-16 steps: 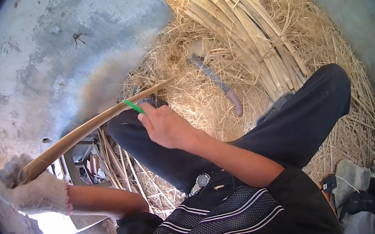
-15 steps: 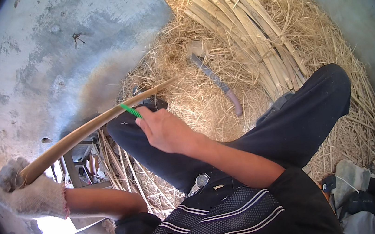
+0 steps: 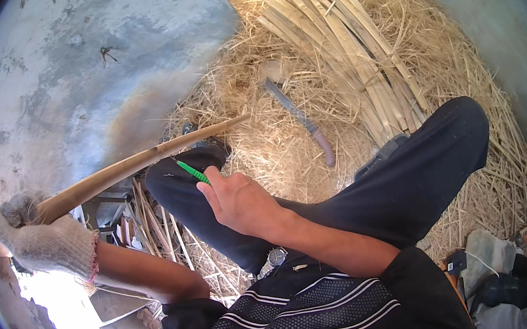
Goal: The person sits cross-legged on a straw-covered floor and uses a green utility knife to shave a long bamboo strip held in their left hand. They repeatedly scrape the knife along the strip to smooth or thin it, occasionally switching to a larger curved blade to scrape the surface.
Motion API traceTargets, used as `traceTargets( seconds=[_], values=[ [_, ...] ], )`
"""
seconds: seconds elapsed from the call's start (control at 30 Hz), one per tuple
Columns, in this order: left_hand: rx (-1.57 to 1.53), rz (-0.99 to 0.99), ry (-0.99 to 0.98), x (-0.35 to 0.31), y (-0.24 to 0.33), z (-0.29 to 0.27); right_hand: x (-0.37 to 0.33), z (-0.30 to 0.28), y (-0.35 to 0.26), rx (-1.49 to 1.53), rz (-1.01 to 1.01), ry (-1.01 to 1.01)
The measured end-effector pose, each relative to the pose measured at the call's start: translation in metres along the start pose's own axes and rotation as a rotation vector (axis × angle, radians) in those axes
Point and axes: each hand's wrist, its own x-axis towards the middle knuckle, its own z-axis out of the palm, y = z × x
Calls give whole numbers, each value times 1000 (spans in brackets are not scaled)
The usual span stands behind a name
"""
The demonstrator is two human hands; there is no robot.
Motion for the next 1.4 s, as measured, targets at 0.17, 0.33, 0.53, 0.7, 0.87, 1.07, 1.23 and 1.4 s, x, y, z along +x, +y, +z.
traceTargets(
  seconds=[0.17, 0.33, 0.53, 0.7, 0.87, 1.07, 1.23, 1.4],
  values=[
    [-277, 136, -229, 37, -25, -19, -1, -5, -19, 30, -131, 65],
    [231, 243, -86, -2, -6, -1, 15, 22, 16, -122, 48, 37],
    [35, -56, -22, 6, -20, 0, 28, 27, 30, -80, -10, 34],
    [217, 98, -32, -2, -11, 2, 40, 59, 97, -398, -17, 97],
    [153, 7, 36, 6, -30, -5, 46, 49, 44, -150, 31, -11],
    [-28, -122, -4, 2, -17, -3, 60, 55, 107, -406, 84, 115],
    [-168, -162, 31, 6, -30, -11, 64, 32, 29, -267, 38, -79],
    [-371, -92, -66, -8, 8, 10, 58, 55, 138, -456, 183, 75]
  ],
)
